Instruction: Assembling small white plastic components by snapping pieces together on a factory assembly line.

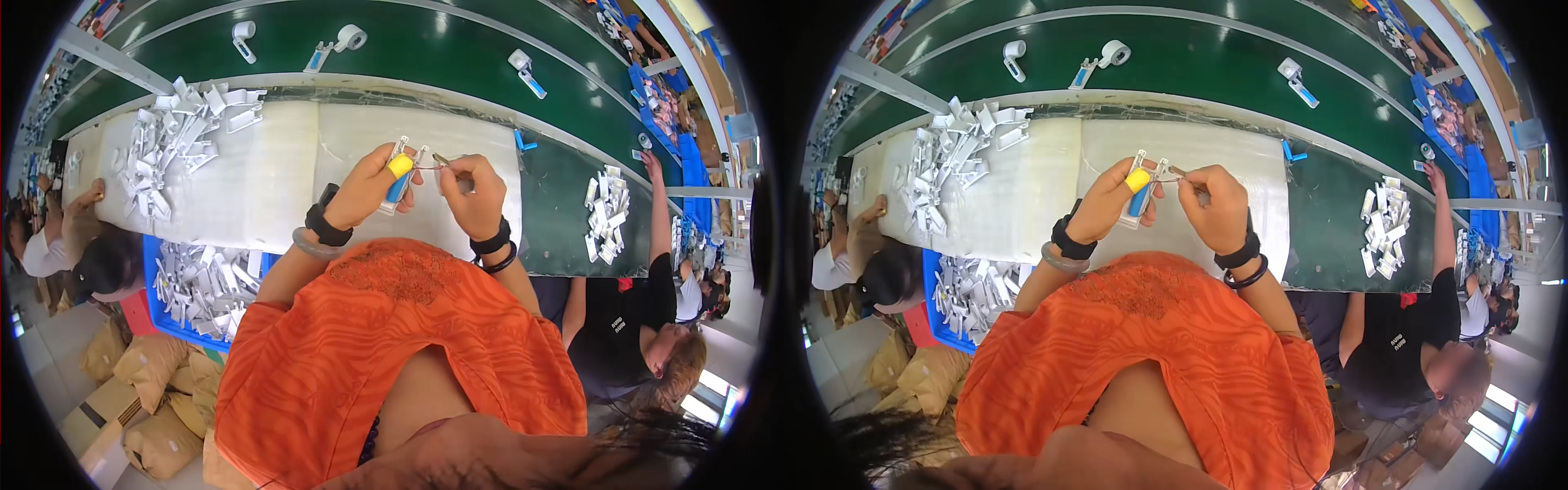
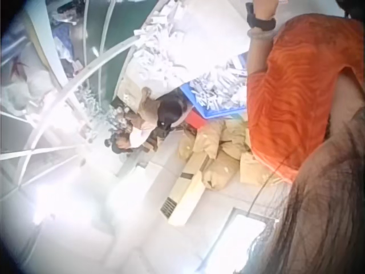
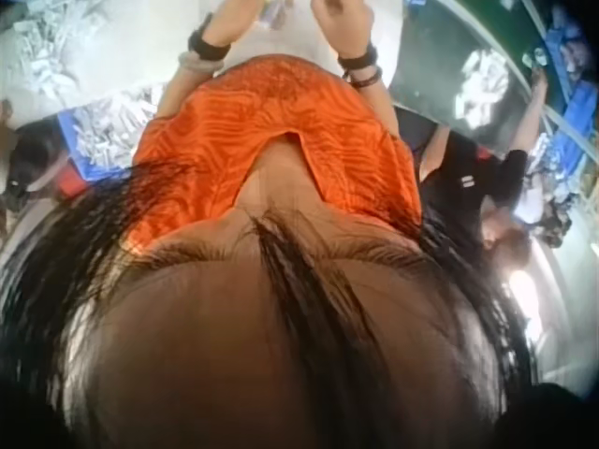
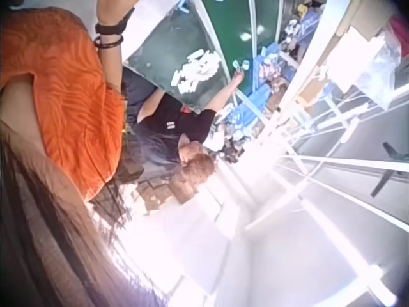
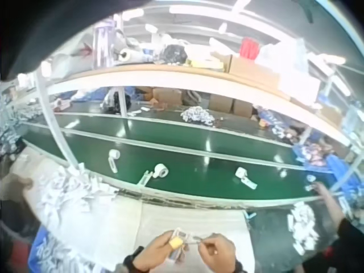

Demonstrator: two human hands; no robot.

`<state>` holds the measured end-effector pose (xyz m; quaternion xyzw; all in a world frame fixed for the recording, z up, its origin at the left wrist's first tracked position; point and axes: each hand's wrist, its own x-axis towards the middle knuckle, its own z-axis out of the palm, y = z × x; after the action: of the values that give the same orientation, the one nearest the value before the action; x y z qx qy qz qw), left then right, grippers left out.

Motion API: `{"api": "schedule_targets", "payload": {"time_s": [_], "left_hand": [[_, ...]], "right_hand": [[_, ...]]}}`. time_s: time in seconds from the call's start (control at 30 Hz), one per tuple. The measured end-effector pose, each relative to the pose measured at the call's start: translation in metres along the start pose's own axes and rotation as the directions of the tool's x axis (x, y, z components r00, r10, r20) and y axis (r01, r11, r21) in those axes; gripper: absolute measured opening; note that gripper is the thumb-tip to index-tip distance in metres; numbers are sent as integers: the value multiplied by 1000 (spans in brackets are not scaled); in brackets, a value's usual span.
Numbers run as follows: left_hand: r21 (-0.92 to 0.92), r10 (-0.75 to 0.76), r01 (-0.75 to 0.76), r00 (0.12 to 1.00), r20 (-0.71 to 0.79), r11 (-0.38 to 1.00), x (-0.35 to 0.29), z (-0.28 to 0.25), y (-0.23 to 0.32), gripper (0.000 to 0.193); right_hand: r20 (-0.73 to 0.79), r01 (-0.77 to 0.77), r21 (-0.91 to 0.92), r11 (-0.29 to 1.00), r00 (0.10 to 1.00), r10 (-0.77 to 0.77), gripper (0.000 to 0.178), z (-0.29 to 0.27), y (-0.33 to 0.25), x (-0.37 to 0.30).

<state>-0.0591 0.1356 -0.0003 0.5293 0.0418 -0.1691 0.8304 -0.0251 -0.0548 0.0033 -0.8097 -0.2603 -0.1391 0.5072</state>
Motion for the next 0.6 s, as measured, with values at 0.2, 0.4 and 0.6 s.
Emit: {"api": "schedule_targets", "payload": {"time_s": [0.2, 0.4, 0.6], "left_hand": [[-13, -3, 4, 996, 89, 1000, -3, 2, -1, 27], [114, 103, -111, 992, 73, 987, -9, 9, 0, 40], [233, 132, -145, 989, 72, 961, -15, 16, 6, 44]], "right_hand": [[46, -40, 140, 989, 998, 34, 16, 2, -11, -6], [50, 139, 24, 990, 989, -140, 19, 1, -12, -10], [-2, 153, 24, 988, 988, -153, 20, 4, -11, -10]]}}
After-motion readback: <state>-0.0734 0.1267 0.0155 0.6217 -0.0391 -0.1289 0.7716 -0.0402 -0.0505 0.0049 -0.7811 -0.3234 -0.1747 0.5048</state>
